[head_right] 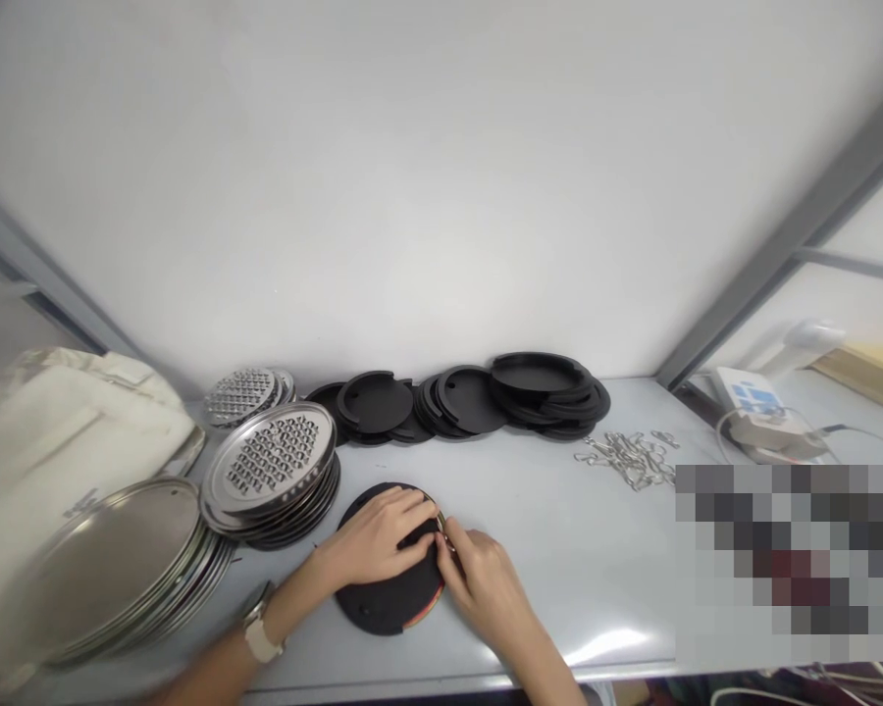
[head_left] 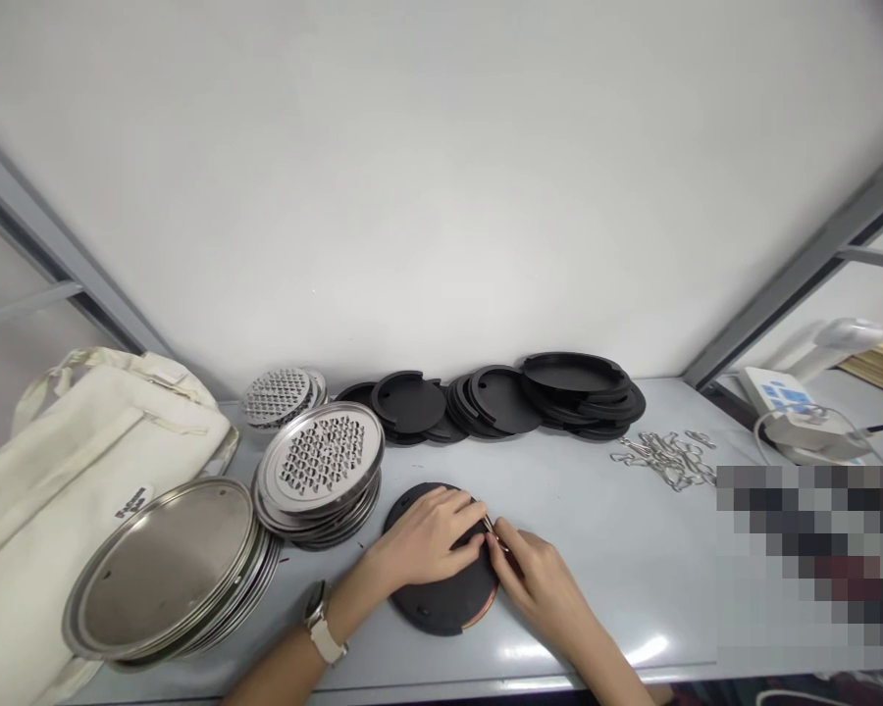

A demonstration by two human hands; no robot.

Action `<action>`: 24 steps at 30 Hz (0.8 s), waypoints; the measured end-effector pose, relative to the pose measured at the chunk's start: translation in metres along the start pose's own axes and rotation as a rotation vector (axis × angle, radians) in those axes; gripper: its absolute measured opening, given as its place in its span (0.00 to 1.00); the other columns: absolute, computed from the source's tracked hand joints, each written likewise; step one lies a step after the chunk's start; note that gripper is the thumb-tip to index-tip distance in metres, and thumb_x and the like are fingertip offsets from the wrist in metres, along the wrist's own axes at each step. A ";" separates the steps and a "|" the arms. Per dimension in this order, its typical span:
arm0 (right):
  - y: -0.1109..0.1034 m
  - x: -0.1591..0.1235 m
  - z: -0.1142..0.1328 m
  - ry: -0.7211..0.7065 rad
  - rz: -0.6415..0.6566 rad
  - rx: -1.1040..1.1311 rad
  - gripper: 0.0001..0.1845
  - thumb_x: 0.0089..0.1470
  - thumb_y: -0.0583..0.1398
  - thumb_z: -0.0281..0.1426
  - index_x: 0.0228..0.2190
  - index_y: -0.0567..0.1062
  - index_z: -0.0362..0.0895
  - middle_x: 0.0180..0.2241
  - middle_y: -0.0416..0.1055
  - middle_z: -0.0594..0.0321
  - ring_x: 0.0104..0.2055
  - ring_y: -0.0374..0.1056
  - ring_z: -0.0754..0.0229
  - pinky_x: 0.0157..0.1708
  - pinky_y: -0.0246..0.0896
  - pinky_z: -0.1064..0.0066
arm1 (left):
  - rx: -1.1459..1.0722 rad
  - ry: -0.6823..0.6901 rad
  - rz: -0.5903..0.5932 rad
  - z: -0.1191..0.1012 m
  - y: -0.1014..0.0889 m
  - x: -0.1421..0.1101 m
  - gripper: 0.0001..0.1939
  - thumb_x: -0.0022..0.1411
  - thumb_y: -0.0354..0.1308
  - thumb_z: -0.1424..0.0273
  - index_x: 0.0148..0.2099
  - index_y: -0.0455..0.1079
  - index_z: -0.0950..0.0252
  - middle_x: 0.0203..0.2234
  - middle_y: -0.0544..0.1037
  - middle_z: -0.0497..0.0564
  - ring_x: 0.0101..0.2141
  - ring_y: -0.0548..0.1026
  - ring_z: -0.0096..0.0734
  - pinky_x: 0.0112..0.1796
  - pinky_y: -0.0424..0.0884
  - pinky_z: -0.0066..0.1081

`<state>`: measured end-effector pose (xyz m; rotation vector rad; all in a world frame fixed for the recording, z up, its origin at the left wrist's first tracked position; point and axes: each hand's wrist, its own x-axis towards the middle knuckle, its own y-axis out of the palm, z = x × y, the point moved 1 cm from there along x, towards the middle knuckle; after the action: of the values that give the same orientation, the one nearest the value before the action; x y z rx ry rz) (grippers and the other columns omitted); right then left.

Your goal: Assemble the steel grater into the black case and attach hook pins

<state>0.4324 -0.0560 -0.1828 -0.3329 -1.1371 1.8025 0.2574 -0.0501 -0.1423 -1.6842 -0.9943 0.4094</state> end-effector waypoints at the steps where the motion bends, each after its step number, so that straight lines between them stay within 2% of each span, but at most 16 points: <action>1: 0.000 0.000 0.000 -0.005 -0.003 0.005 0.09 0.62 0.46 0.32 0.33 0.63 0.45 0.21 0.65 0.66 0.22 0.61 0.62 0.23 0.53 0.73 | -0.010 0.000 -0.002 0.000 0.000 0.000 0.05 0.63 0.48 0.70 0.40 0.62 0.64 0.33 0.69 0.50 0.35 0.69 0.33 0.39 0.63 0.32; 11: 0.000 0.000 0.000 -0.014 -0.005 0.014 0.09 0.62 0.46 0.32 0.32 0.64 0.45 0.21 0.65 0.66 0.21 0.61 0.63 0.23 0.54 0.73 | -0.098 -0.011 -0.005 0.001 -0.002 0.001 0.05 0.63 0.50 0.71 0.42 0.63 0.63 0.35 0.71 0.49 0.37 0.70 0.31 0.41 0.62 0.31; 19: 0.002 0.001 -0.004 0.014 -0.002 0.010 0.10 0.62 0.46 0.33 0.32 0.64 0.45 0.21 0.65 0.66 0.22 0.62 0.62 0.23 0.55 0.73 | -0.156 -0.043 -0.022 0.005 0.002 0.001 0.04 0.60 0.54 0.73 0.39 0.63 0.63 0.24 0.65 0.43 0.27 0.65 0.26 0.37 0.62 0.28; 24: 0.000 0.001 -0.002 0.010 -0.029 0.015 0.11 0.62 0.46 0.32 0.32 0.65 0.45 0.21 0.66 0.66 0.21 0.61 0.63 0.21 0.55 0.74 | -0.162 -0.045 -0.018 0.005 0.001 0.001 0.05 0.59 0.55 0.72 0.38 0.63 0.63 0.25 0.66 0.43 0.27 0.65 0.26 0.38 0.62 0.28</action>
<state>0.4332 -0.0542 -0.1839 -0.3151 -1.1156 1.7807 0.2549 -0.0461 -0.1447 -1.8161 -1.0988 0.3646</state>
